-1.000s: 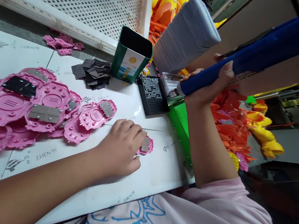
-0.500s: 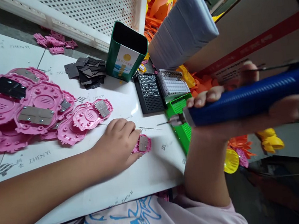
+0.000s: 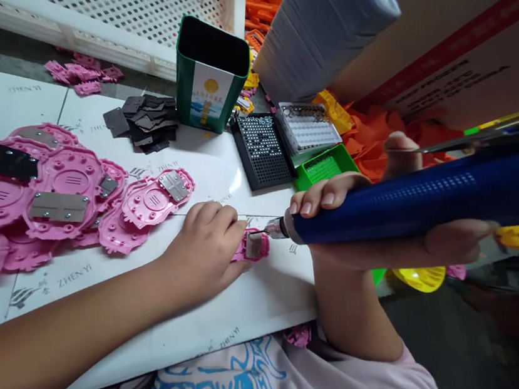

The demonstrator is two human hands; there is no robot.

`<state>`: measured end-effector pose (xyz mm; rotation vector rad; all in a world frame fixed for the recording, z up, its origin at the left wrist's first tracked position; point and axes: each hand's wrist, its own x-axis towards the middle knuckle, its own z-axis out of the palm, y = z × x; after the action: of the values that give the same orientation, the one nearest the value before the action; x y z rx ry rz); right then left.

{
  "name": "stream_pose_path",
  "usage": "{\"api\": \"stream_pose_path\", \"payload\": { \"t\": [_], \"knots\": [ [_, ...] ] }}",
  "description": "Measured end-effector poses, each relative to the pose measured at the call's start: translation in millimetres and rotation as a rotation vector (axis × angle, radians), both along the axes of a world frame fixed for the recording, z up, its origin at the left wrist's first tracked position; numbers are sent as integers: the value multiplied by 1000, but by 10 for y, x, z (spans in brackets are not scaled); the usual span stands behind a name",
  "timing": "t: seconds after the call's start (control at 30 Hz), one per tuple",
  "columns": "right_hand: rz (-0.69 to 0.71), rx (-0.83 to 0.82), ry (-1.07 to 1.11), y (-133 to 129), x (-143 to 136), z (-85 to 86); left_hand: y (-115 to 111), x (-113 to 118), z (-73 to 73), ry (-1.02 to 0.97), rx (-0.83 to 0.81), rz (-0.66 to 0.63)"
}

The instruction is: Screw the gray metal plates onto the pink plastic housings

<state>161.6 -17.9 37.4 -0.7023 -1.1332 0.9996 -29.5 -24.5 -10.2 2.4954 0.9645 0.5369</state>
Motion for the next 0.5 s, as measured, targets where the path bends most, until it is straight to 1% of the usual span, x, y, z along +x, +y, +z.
{"api": "stream_pose_path", "payload": {
  "t": [0.07, 0.2, 0.3, 0.5],
  "knots": [
    [2, 2, 10, 2, -3, -19, -2, -1, 3, 1, 6, 2],
    [-34, -18, -50, 17, -21, -24, -3, 6, 10, 11, 1, 0],
    [-33, 15, -41, 38, -11, -23, 3, 11, 17, 17, -15, 3],
    [30, 23, 8, 68, 29, -18, 8, 8, 20, 15, -26, 4]
  ]
}}
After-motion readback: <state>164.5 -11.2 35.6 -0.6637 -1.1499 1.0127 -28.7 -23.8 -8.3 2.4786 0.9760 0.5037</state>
